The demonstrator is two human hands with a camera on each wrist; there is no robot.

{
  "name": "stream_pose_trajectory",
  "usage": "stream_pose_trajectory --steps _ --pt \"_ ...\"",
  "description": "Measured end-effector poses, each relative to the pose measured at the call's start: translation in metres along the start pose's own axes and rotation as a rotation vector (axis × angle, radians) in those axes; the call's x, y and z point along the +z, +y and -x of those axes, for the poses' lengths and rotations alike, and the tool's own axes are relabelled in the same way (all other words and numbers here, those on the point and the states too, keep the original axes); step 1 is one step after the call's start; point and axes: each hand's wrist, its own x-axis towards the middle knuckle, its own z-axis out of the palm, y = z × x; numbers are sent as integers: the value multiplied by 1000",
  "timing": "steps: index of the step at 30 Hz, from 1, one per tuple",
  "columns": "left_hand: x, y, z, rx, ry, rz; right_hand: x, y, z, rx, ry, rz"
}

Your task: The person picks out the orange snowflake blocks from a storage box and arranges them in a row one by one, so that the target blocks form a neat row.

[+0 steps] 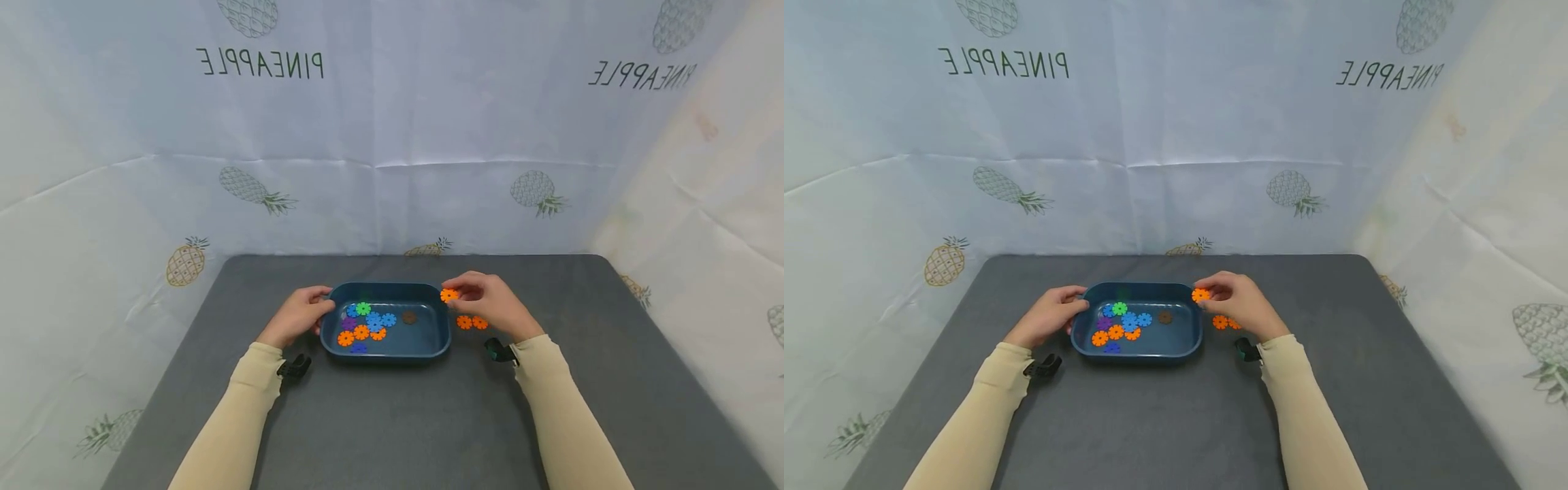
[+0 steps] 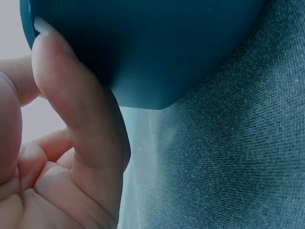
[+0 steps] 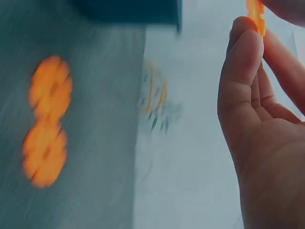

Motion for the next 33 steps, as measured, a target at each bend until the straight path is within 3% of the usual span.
stream_pose_trajectory --steps 6,14,24,33 --pt "-2 0 3 0 -2 8 -15 37 18 79 82 60" --pt "-4 3 3 13 5 -7 -25 68 31 183 100 144" --pt "-5 1 -1 -13 4 -15 -29 78 35 231 90 222" --pt "-1 1 -2 -16 2 -27 -29 82 39 281 69 208"
